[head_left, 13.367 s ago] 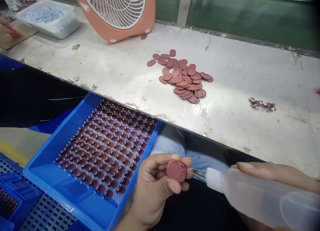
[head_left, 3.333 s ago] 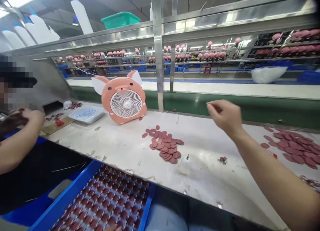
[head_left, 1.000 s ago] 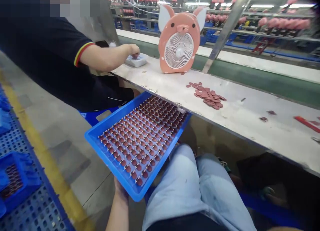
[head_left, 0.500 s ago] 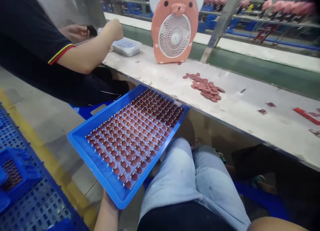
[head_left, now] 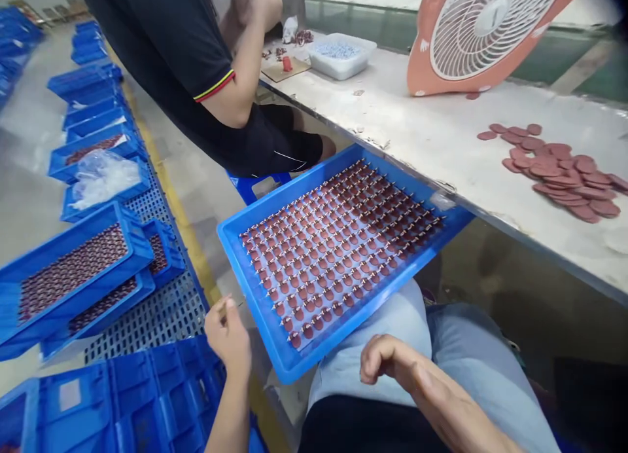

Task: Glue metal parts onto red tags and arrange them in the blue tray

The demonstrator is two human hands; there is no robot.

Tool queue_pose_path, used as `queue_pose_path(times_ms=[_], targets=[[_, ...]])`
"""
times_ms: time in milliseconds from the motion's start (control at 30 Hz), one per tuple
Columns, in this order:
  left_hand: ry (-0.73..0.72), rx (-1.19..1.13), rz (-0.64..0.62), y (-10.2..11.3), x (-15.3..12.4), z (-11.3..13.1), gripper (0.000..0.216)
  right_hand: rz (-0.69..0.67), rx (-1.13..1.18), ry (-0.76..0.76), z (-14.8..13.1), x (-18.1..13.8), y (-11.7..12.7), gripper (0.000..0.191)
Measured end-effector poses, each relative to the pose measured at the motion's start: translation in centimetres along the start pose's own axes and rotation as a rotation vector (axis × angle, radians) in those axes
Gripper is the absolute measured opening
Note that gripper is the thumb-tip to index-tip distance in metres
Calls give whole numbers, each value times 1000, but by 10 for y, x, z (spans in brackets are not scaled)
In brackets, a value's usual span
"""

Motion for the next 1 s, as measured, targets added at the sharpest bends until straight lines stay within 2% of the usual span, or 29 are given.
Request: queue_pose_path(times_ms=[67,167,267,567,1000], targets=[[-162,73,-67,3,1,21,37,-3,-55,-12,9,7,2,47],[-389,175,-290,-12,-1,54,20,49,-207,-10,16,1,11,31],[-491,301,-406,-31,0,73,17,68,-280,-3,20,-8,17,26],[-557,579,-473,-58,7,84,14,133,-305,13,27,-13,26,24],[-587,661,-505,-67,10,81,17,154,-271,-30,30,-19,34,28]])
Point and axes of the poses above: each hand's wrist, its own x-axis towards the middle knuckle, its own y-axis out of the back of the hand, z = x × y, the point moved 3 cm from there along x, towards the middle knuckle, and after that the axes turned 1 degree about z, right-handed, at the moved point
